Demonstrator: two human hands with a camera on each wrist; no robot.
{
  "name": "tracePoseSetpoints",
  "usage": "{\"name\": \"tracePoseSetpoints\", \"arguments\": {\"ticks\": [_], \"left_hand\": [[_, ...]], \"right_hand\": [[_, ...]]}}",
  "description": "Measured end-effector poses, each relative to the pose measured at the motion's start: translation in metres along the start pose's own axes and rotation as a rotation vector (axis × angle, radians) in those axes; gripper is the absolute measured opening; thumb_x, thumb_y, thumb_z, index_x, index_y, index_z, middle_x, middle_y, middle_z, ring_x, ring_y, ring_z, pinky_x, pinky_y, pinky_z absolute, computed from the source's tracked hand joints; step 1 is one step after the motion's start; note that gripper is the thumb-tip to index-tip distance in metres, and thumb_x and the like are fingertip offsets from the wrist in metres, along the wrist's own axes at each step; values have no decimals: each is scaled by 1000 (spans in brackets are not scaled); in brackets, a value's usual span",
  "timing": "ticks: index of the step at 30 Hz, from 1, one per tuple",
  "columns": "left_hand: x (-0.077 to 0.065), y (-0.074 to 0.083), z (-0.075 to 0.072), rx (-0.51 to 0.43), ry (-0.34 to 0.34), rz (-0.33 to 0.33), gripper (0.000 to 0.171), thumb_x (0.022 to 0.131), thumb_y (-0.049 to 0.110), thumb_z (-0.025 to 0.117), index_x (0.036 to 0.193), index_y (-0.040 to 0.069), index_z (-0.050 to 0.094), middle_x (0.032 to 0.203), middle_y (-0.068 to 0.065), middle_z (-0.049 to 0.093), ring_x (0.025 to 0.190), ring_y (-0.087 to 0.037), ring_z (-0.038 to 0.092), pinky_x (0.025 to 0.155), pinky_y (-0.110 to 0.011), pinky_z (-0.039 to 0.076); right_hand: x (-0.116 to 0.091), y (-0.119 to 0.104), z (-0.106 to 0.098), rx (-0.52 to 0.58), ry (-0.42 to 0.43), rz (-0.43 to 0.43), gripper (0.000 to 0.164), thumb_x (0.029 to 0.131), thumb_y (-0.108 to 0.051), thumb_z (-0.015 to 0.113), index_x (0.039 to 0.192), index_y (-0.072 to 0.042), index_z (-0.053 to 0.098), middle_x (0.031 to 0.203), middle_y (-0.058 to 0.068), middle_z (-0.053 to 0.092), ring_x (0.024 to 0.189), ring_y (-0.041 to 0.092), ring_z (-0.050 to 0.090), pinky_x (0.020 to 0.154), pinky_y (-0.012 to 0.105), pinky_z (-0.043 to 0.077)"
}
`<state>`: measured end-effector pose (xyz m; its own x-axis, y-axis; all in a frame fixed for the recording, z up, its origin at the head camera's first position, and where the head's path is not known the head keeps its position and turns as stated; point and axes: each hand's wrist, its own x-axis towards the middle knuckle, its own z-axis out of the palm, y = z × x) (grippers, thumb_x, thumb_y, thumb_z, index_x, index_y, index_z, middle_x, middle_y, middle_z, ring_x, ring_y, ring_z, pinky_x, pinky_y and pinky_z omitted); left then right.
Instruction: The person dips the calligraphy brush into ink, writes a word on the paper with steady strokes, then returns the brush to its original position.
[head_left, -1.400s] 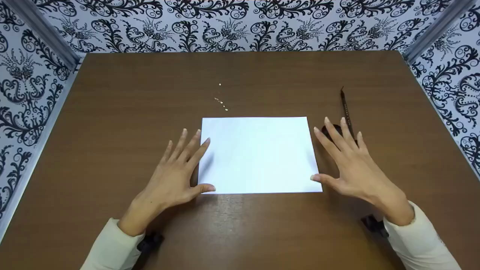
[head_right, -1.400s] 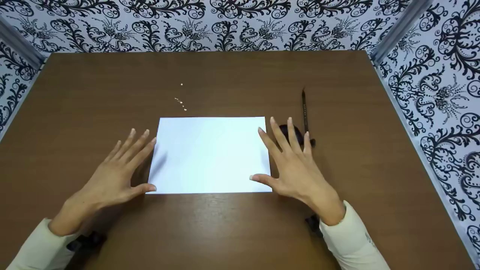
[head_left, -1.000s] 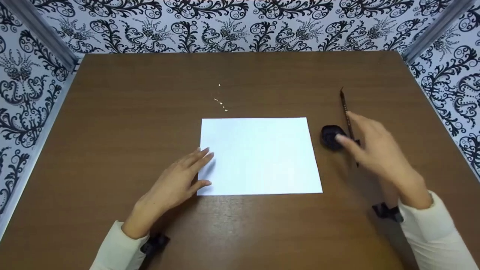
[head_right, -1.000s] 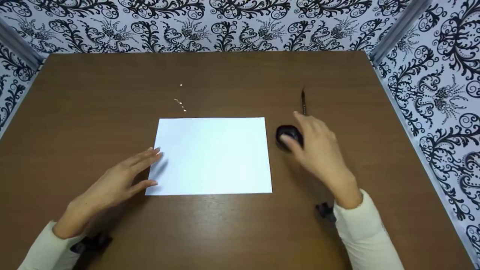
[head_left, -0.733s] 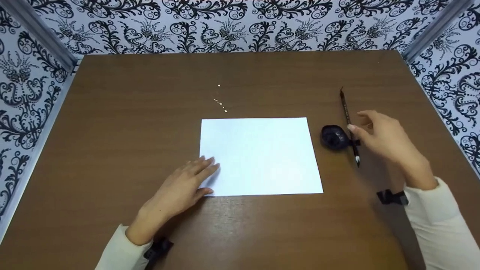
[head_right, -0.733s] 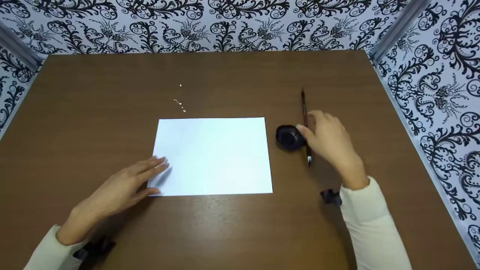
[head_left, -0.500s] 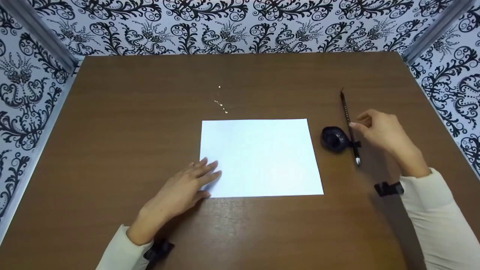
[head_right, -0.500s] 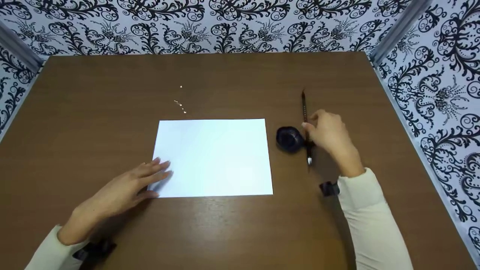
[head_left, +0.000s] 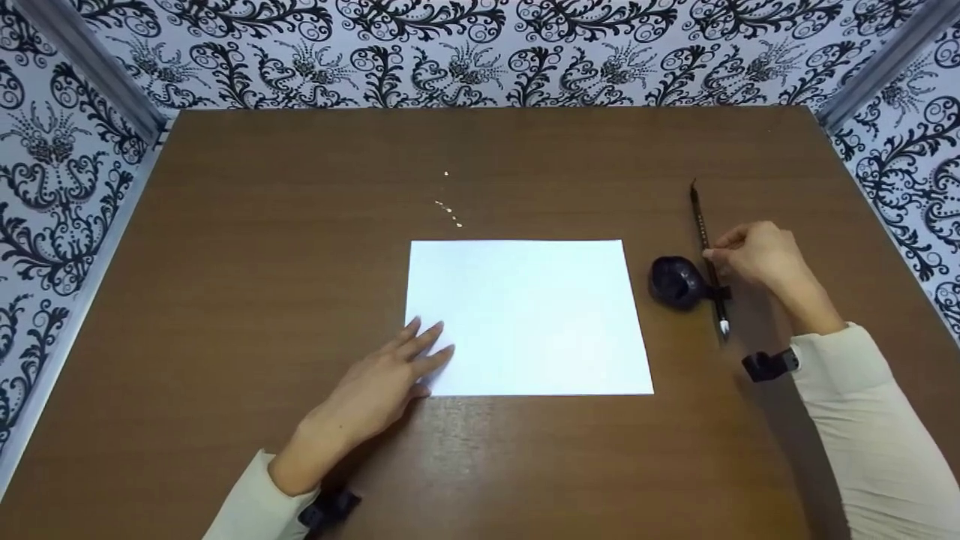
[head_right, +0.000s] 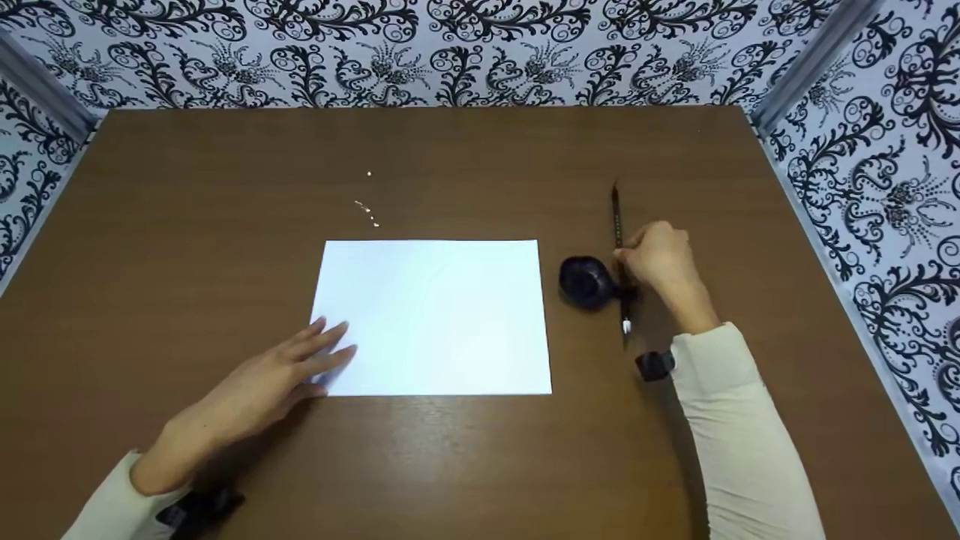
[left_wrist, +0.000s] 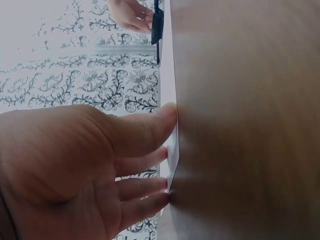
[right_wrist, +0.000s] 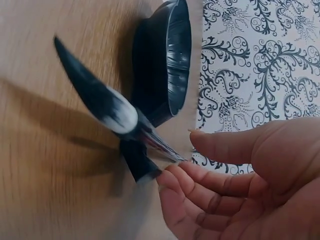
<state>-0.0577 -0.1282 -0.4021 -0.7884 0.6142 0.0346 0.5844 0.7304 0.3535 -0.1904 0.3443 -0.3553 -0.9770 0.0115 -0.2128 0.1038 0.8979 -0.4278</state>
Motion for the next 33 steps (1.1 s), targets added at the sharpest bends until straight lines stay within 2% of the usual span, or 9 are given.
{"name": "tracePoseSetpoints", "arguments": {"ticks": [4, 7, 11, 15, 17, 21, 25, 29, 33], "left_hand": [[1, 4, 2, -10, 12, -31, 49, 88, 5, 67, 135, 9, 55, 147, -16, 39, 134, -39, 33, 77, -44, 56], [1, 6, 2, -6, 22, -54, 49, 88, 5, 67, 135, 10, 55, 146, -13, 40, 134, -37, 34, 66, -37, 57], [0, 8, 4, -6, 34, -78, 49, 88, 5, 66, 135, 13, 56, 146, -10, 41, 134, -36, 35, 47, -27, 47], [0, 9, 5, -15, 46, -83, 49, 88, 4, 66, 135, 13, 56, 146, -10, 42, 134, -36, 35, 43, -23, 41], [0, 9, 5, -6, 46, -77, 49, 88, 4, 66, 135, 13, 56, 146, -10, 42, 134, -36, 35, 45, -23, 44], [-1, 9, 6, 17, 38, -64, 51, 87, 4, 67, 136, 13, 55, 146, -12, 41, 134, -38, 35, 61, -32, 55], [-2, 9, 6, 19, 36, -62, 49, 89, 5, 65, 136, 13, 55, 146, -12, 41, 135, -38, 34, 68, -42, 56], [-1, 8, 7, 16, 35, -59, 47, 91, 6, 63, 137, 13, 54, 147, -12, 41, 135, -37, 34, 73, -47, 55], [-2, 6, 5, 20, 34, -53, 48, 91, 8, 63, 137, 13, 53, 147, -12, 40, 134, -37, 34, 82, -55, 52]], "right_hand": [[5, 0, 3, 18, -15, 41, 44, 92, -30, 64, 112, 10, 60, 92, 21, 69, 84, 38, 63, 70, 47, 51], [7, 0, 5, 22, -9, 58, 41, 91, -26, 66, 111, 10, 60, 98, 26, 66, 80, 32, 65, 65, 38, 53], [10, 0, 8, 53, -17, 78, 37, 90, -20, 66, 110, 11, 59, 102, 31, 62, 65, 19, 66, 55, 26, 53], [12, 0, 11, 69, -31, 94, 35, 91, -17, 65, 111, 11, 58, 101, 30, 63, 58, 10, 62, 51, 23, 52], [12, 0, 12, 64, -30, 91, 35, 91, -17, 65, 110, 11, 59, 98, 27, 64, 57, 8, 61, 51, 23, 52], [12, -1, 13, 52, -20, 78, 34, 90, -18, 66, 110, 10, 61, 96, 24, 67, 55, 8, 59, 49, 23, 50], [9, -1, 8, 70, 15, 72, 35, 89, -15, 66, 113, 10, 59, 97, 25, 67, 56, 13, 62, 49, 24, 51], [1, -10, -9, 73, 131, 35, 35, 89, -12, 64, 116, 9, 57, 100, 26, 67, 60, 21, 67, 49, 22, 49], [-12, -26, -25, 73, 278, -26, 39, 92, -18, 63, 121, 7, 56, 104, 27, 65, 61, 2, 59, 51, 12, 43]]}}
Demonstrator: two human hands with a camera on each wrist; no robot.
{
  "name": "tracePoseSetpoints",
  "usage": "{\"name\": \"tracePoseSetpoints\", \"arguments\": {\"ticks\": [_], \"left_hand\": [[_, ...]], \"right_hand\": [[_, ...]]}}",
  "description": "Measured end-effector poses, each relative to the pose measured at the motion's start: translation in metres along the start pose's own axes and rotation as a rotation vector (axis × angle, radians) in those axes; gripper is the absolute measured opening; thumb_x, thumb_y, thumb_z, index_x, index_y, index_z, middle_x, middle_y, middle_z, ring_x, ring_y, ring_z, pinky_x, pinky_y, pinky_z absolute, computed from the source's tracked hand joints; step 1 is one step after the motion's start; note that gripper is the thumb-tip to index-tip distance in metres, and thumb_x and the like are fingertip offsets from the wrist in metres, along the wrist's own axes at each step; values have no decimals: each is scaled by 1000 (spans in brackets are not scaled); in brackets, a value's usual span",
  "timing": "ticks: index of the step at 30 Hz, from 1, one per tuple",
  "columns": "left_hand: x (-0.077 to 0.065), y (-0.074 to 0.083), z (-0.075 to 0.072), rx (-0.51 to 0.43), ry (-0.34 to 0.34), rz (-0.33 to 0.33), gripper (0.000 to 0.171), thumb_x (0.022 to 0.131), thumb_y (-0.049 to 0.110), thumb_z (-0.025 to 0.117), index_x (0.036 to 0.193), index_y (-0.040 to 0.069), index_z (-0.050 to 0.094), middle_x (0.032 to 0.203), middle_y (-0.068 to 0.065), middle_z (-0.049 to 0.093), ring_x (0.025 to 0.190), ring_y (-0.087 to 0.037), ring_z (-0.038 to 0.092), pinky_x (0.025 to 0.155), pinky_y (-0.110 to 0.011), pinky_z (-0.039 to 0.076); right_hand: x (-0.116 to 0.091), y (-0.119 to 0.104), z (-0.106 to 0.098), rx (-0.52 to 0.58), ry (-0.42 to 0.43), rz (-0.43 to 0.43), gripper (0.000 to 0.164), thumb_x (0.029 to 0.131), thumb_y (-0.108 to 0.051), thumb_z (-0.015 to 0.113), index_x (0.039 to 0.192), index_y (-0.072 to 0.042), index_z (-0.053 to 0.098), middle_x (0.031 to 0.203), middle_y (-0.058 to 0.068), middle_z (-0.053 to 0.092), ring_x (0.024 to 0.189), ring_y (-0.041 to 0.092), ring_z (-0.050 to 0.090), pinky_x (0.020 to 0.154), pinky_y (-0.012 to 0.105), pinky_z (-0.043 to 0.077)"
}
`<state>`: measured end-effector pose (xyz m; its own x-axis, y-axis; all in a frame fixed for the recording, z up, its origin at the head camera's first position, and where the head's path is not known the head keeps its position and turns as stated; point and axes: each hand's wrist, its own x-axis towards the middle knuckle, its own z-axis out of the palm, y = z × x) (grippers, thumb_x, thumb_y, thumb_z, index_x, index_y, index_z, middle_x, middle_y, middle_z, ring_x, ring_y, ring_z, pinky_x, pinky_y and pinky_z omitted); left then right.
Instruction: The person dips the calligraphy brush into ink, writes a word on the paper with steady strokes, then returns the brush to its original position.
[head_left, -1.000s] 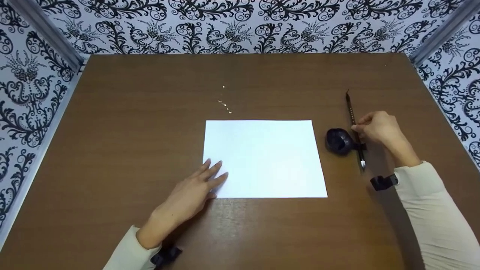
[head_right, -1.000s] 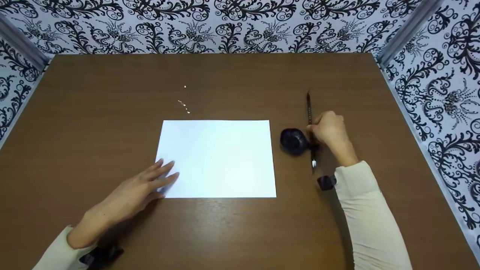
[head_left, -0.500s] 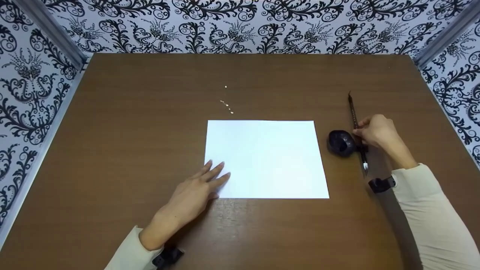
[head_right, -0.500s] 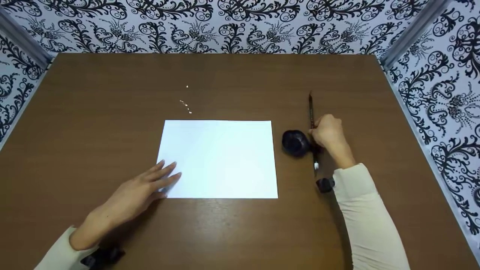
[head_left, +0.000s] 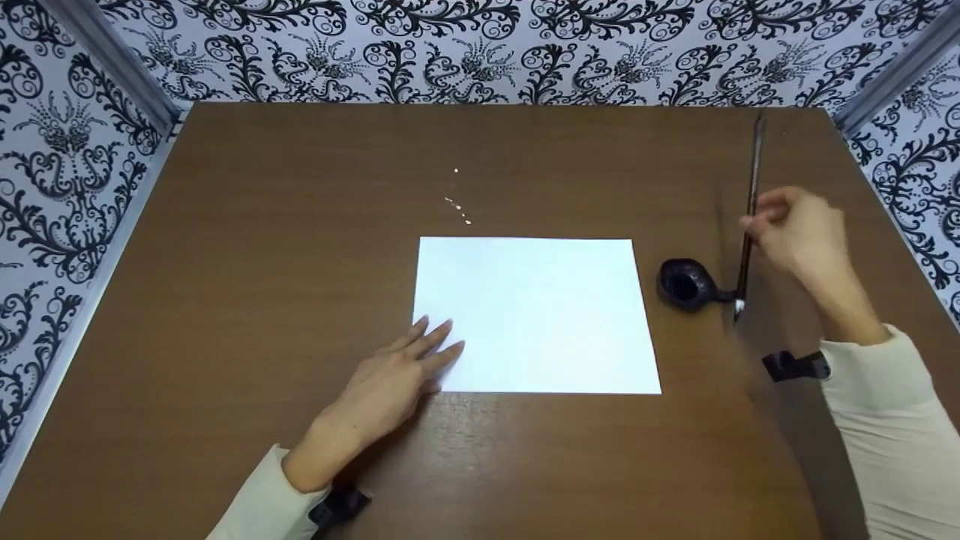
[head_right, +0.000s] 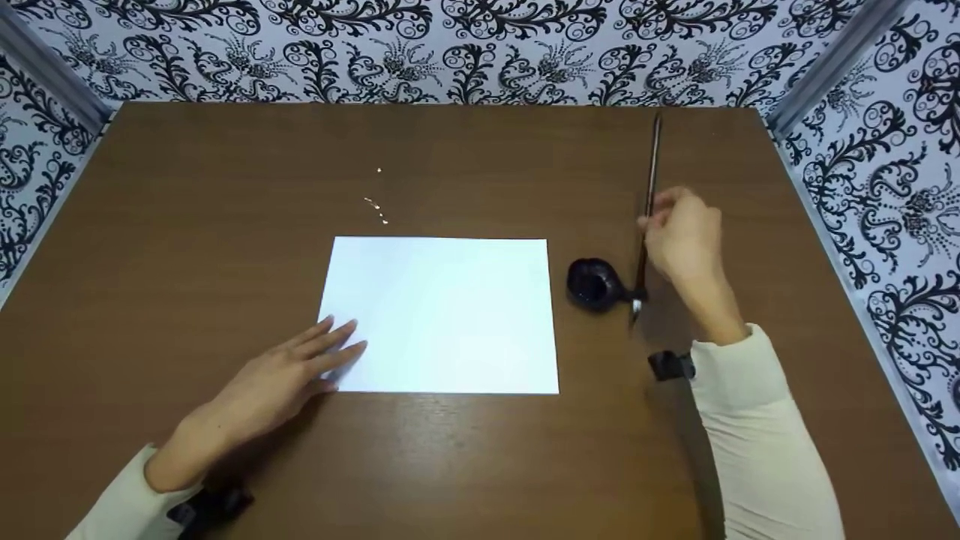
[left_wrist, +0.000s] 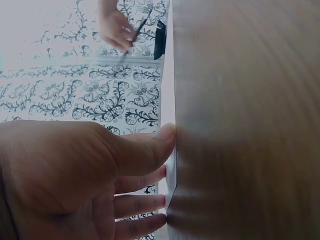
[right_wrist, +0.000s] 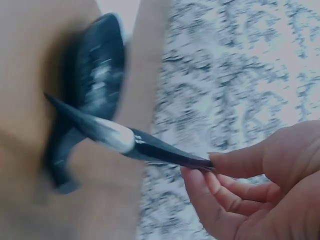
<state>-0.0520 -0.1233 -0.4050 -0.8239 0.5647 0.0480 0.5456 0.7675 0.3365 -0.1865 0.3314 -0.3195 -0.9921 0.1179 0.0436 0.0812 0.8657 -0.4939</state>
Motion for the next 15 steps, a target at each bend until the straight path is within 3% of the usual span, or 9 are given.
{"name": "tracePoseSetpoints", "arguments": {"ticks": [4, 9, 13, 15], "left_hand": [[-1, -1, -1, 8, -17, 9, 49, 92, 10, 63, 139, 14, 51, 148, -12, 38, 134, -38, 34, 85, -58, 49], [-1, 0, -1, 5, -21, 16, 49, 92, 11, 63, 140, 13, 50, 148, -14, 37, 134, -39, 34, 85, -60, 49], [-1, 0, -1, -1, -13, 17, 50, 91, 11, 64, 140, 13, 50, 148, -13, 37, 134, -38, 34, 83, -59, 50], [-1, 0, 0, -6, -10, 23, 50, 91, 11, 64, 140, 12, 51, 148, -13, 37, 134, -39, 34, 81, -59, 50]], "right_hand": [[-13, -15, -4, 102, 142, -34, 38, 92, -22, 64, 120, 4, 56, 99, 16, 64, 63, -14, 50, 56, 6, 43], [-27, -22, 9, 313, 314, -94, 28, 89, -13, 68, 111, -2, 56, 93, -1, 61, 76, -1, 59, 66, 11, 51], [-33, -17, 22, 439, 431, -210, 26, 87, -5, 68, 110, 2, 56, 94, 2, 61, 79, 10, 63, 68, 15, 53], [-34, -14, 28, 475, 448, -243, 26, 87, -3, 67, 110, 4, 55, 94, 4, 61, 79, 13, 63, 67, 17, 54]]}}
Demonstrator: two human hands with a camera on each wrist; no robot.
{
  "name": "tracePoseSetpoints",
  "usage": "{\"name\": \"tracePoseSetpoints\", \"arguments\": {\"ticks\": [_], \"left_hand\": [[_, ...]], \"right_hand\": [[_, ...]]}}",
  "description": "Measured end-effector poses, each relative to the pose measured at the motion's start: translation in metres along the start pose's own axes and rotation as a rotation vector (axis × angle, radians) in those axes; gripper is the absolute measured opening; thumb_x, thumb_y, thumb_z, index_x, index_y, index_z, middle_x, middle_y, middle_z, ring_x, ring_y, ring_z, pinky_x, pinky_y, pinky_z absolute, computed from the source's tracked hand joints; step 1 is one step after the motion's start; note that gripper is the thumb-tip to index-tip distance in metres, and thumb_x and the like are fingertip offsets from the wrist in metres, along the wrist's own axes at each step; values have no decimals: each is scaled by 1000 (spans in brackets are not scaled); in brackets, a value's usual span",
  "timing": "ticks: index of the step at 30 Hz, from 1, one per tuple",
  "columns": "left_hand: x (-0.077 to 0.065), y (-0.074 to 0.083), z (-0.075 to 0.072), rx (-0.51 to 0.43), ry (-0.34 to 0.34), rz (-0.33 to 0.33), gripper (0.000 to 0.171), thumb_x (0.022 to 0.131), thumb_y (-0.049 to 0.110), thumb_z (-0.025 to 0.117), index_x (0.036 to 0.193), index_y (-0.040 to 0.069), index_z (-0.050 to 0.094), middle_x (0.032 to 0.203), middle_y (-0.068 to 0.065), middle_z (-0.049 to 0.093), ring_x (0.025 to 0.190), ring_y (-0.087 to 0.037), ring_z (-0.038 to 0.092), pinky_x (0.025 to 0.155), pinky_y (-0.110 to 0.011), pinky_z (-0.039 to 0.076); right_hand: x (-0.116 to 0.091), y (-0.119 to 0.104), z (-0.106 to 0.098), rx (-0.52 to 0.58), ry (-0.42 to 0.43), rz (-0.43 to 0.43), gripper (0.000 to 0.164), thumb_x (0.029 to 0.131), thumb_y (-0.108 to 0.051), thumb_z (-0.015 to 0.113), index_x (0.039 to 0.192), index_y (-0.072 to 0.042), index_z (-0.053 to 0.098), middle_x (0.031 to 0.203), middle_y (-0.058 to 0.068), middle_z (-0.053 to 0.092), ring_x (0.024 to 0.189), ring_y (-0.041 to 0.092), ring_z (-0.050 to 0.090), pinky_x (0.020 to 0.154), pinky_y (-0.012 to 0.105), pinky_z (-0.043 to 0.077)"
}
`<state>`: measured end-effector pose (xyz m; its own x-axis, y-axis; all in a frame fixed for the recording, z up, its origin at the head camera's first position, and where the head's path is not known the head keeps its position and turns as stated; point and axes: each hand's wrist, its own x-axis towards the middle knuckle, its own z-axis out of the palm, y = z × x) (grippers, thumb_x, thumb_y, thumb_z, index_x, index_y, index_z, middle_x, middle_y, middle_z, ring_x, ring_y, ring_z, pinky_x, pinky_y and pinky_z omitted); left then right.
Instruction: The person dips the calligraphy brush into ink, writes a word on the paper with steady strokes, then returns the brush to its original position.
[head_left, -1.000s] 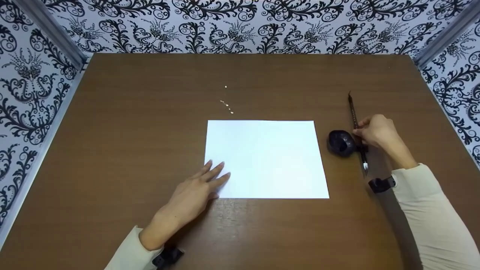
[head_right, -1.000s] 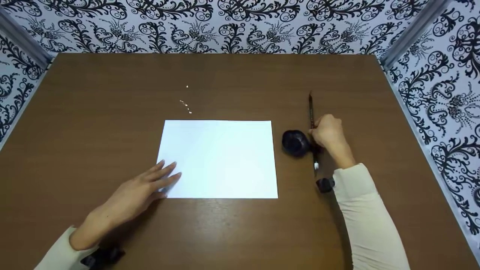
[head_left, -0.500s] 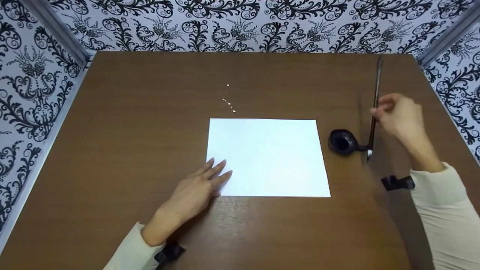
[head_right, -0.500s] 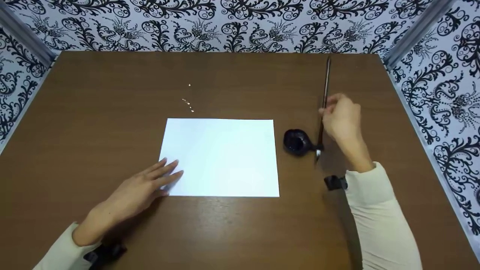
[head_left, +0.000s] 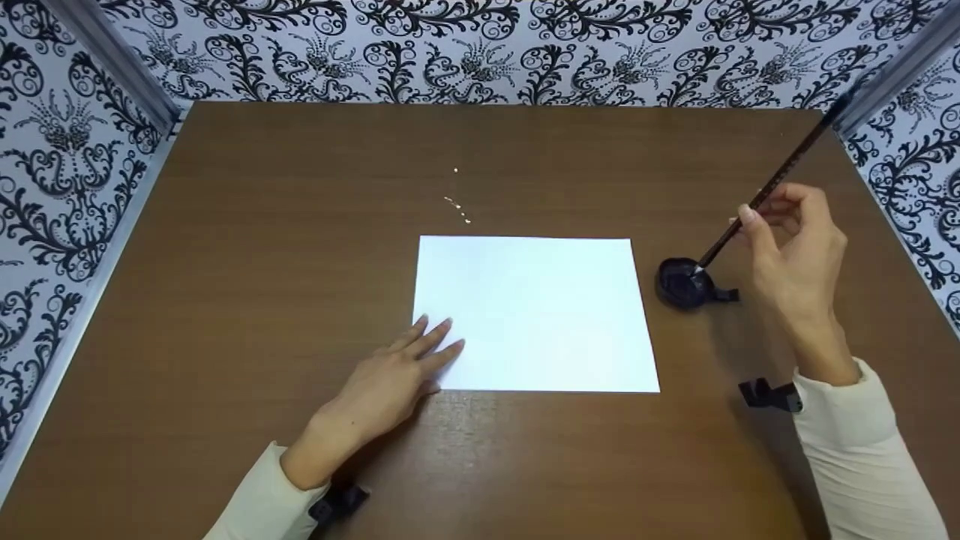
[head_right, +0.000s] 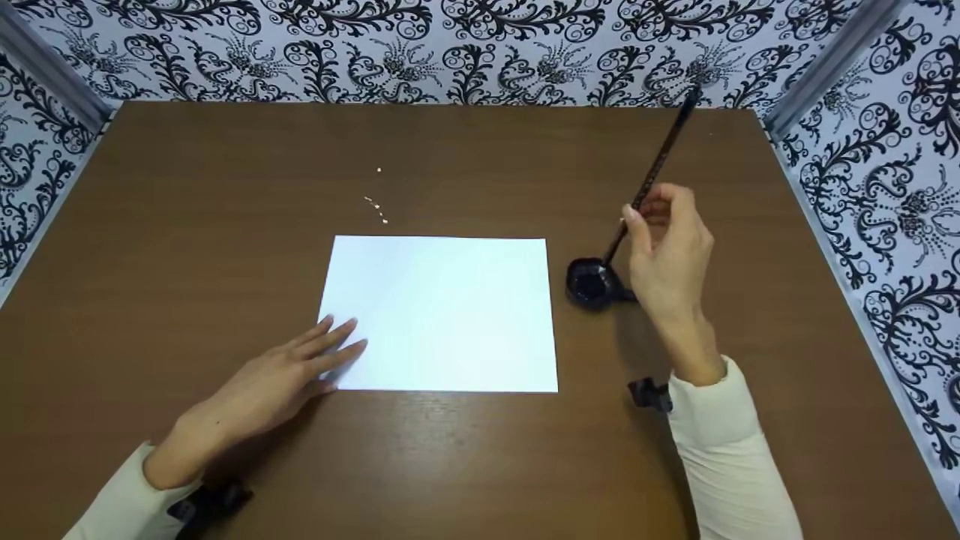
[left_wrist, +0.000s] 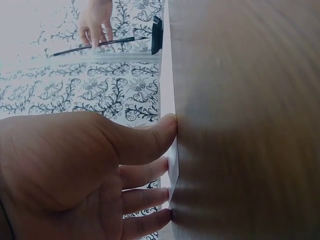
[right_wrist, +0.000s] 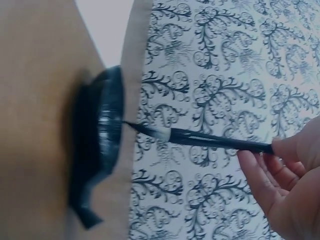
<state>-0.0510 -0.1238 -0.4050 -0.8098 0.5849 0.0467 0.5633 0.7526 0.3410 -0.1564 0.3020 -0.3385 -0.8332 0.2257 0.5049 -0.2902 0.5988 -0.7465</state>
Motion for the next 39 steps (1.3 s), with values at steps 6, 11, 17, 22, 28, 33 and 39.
{"name": "tracePoseSetpoints", "arguments": {"ticks": [6, 11, 17, 22, 28, 33, 39], "left_hand": [[0, -1, 0, -21, 2, -4, 51, 90, 11, 65, 139, 13, 51, 149, -12, 37, 134, -39, 33, 78, -58, 52], [0, -1, 2, -24, 4, -8, 50, 91, 10, 63, 139, 15, 51, 150, -10, 36, 135, -38, 32, 82, -62, 48], [2, 2, 3, -15, -4, -23, 49, 93, 11, 61, 141, 18, 50, 151, -9, 35, 136, -38, 30, 89, -66, 42], [3, 2, 3, -5, -7, -31, 48, 92, 10, 62, 138, 18, 53, 150, -10, 36, 137, -37, 30, 91, -64, 42], [4, 1, 2, 23, 10, 1, 44, 89, 1, 64, 131, 12, 60, 144, -19, 42, 132, -38, 38, 90, -59, 46], [3, 2, 1, 50, 23, 27, 45, 86, -3, 65, 129, 11, 62, 142, -21, 44, 128, -39, 43, 88, -52, 50], [3, 2, 2, 30, 27, 21, 45, 87, -4, 63, 129, 12, 61, 142, -20, 44, 129, -38, 42, 88, -52, 49]], "right_hand": [[-8, 11, 5, 14, -6, -55, 26, 87, -1, 66, 109, 7, 55, 94, 6, 60, 82, 13, 62, 68, 17, 54], [-13, 20, 10, 27, 0, -112, 26, 87, 2, 66, 109, 9, 54, 94, 11, 61, 83, 13, 62, 69, 15, 53], [-16, 25, 10, 20, 21, -169, 28, 86, 2, 67, 110, 9, 56, 93, 10, 62, 83, 11, 62, 69, 15, 52], [-16, 24, 11, -4, 25, -173, 29, 84, 2, 70, 109, 8, 57, 94, 10, 63, 85, 9, 61, 75, 17, 49], [-15, 20, 10, -34, 32, -166, 29, 81, 4, 72, 106, 10, 58, 92, 12, 64, 84, 6, 60, 76, 16, 48], [-13, 4, 6, -24, 96, -203, 27, 81, 5, 72, 102, 14, 59, 88, 8, 65, 80, 6, 61, 70, 15, 47], [-17, -21, 6, 1, 137, -228, 24, 81, 7, 71, 99, 16, 59, 86, 1, 64, 79, 10, 61, 72, 17, 49]]}}
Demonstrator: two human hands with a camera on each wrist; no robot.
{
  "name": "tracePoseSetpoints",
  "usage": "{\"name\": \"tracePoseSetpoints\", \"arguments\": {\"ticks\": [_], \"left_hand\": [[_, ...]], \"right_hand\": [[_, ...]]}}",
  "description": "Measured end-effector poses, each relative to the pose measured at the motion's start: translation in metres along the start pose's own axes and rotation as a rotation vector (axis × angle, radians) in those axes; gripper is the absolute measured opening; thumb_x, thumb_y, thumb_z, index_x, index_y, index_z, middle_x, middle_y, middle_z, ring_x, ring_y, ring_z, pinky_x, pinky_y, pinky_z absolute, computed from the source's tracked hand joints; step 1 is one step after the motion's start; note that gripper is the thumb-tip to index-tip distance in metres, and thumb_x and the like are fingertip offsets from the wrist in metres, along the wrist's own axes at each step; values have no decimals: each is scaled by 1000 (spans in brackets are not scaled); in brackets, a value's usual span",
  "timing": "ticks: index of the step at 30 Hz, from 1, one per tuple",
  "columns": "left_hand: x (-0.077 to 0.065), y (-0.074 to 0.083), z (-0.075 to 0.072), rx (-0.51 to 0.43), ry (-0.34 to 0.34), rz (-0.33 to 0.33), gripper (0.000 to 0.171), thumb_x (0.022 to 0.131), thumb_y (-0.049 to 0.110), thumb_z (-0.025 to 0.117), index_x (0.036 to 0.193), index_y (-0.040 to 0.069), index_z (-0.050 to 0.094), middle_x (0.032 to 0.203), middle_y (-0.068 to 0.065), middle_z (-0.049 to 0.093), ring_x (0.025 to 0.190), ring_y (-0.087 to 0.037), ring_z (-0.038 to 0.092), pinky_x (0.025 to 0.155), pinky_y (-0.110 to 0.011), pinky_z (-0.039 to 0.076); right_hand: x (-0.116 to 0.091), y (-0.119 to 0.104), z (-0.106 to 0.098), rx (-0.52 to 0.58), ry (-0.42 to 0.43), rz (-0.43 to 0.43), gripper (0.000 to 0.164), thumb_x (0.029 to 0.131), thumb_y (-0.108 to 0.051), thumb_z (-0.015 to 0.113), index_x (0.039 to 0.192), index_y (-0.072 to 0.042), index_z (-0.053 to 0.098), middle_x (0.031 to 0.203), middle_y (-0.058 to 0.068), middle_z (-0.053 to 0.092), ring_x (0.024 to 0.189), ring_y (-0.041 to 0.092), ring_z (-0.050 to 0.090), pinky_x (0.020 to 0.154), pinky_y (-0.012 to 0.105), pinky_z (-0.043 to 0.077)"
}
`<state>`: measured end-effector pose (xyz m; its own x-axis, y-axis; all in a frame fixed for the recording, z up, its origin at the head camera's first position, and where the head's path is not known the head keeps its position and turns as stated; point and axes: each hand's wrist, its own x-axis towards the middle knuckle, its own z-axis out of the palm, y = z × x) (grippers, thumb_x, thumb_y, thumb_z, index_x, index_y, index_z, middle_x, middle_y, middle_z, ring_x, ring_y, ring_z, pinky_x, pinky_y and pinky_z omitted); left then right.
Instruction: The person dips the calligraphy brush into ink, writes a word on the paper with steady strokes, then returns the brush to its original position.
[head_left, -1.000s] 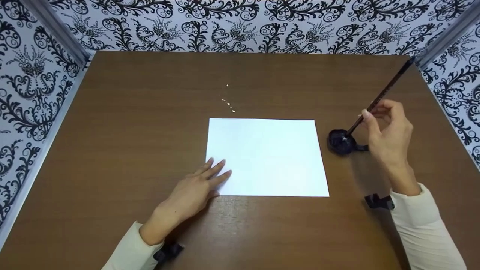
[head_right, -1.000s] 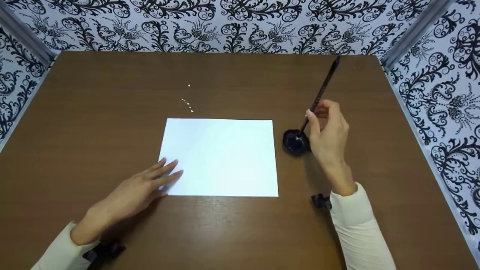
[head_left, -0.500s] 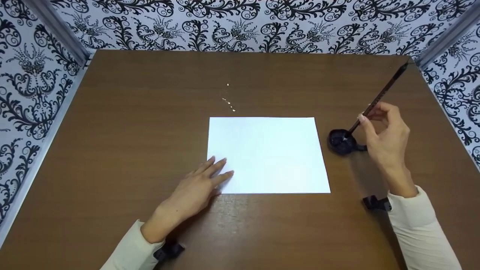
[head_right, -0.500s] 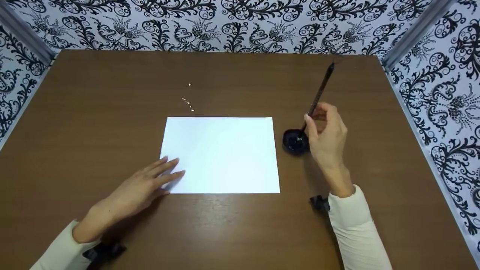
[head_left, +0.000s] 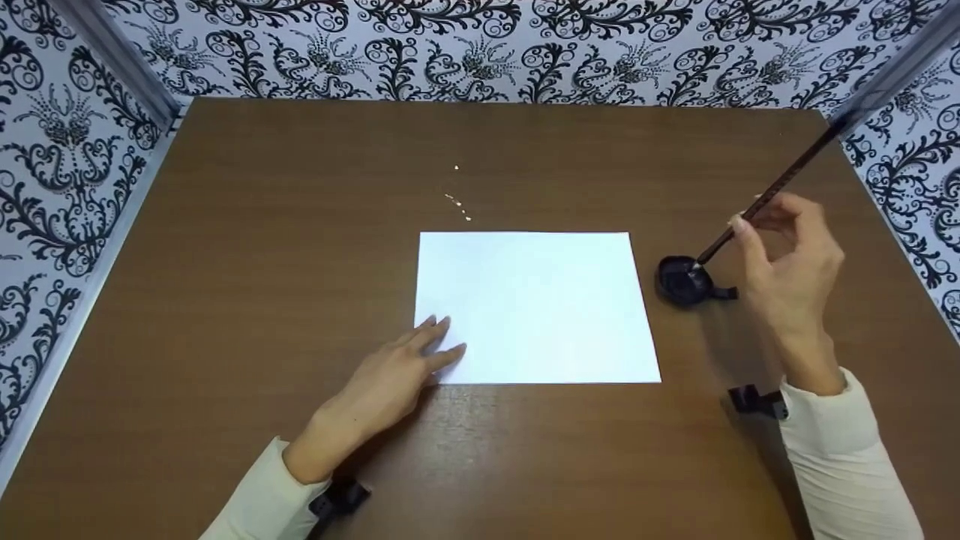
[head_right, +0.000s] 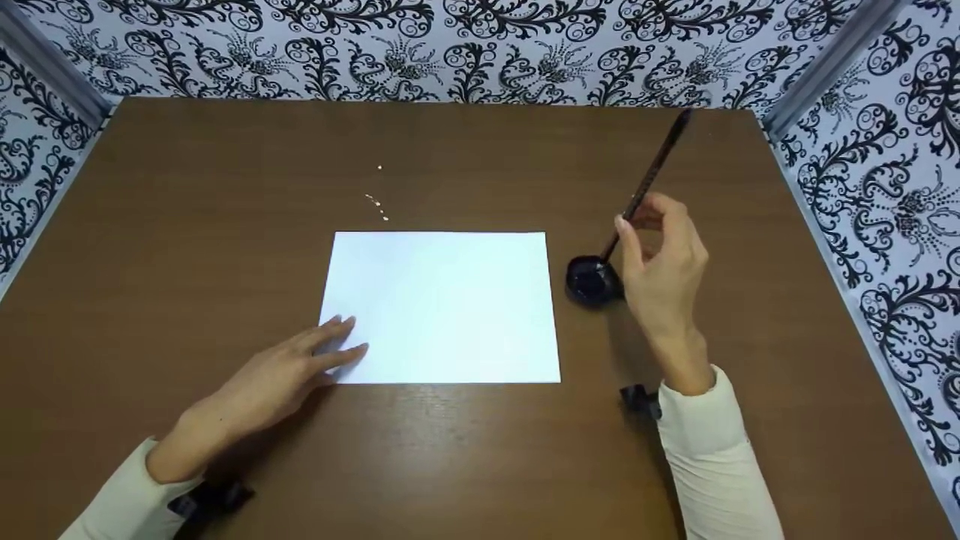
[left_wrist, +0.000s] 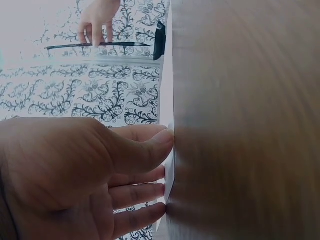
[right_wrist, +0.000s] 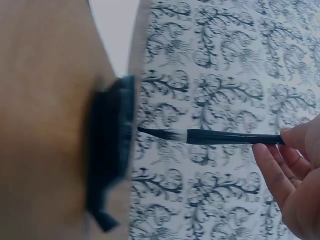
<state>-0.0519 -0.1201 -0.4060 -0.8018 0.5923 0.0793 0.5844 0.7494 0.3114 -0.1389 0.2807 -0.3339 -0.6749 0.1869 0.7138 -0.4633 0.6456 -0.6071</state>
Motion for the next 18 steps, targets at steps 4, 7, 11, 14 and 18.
{"name": "tracePoseSetpoints", "arguments": {"ticks": [4, 7, 11, 14, 18], "left_hand": [[0, 0, 0, -5, -6, -6, 45, 88, -4, 62, 130, 12, 61, 143, -20, 43, 130, -38, 41, 89, -53, 49], [1, 0, 0, -11, -13, -15, 45, 88, -4, 62, 130, 13, 61, 144, -19, 42, 130, -37, 40, 90, -54, 48], [0, 0, 0, -9, -15, -22, 46, 88, -4, 61, 130, 13, 60, 145, -18, 42, 131, -37, 40, 89, -53, 48], [0, 1, 0, -8, -18, -22, 45, 88, -4, 61, 130, 13, 60, 145, -18, 41, 131, -36, 40, 90, -54, 48], [0, 1, 0, -8, -13, -21, 45, 88, -5, 60, 130, 13, 60, 145, -18, 42, 131, -36, 40, 91, -53, 47]], "right_hand": [[-5, 6, 6, -24, -23, -23, 25, 80, 7, 71, 99, 17, 58, 86, 4, 64, 80, 12, 61, 75, 19, 49], [-7, 18, 9, -31, -22, -33, 26, 81, 4, 73, 100, 15, 59, 87, 3, 64, 81, 13, 62, 74, 18, 49], [-8, 29, 15, -16, -44, -54, 27, 81, 0, 73, 101, 13, 60, 89, 3, 65, 82, 15, 63, 72, 17, 49], [-10, 31, 18, -23, -73, -62, 27, 82, -2, 73, 102, 11, 61, 90, 6, 66, 83, 19, 63, 69, 14, 48], [-10, 30, 18, -53, -82, -77, 27, 82, -2, 74, 103, 9, 62, 91, 9, 66, 83, 21, 63, 65, 11, 47]]}}
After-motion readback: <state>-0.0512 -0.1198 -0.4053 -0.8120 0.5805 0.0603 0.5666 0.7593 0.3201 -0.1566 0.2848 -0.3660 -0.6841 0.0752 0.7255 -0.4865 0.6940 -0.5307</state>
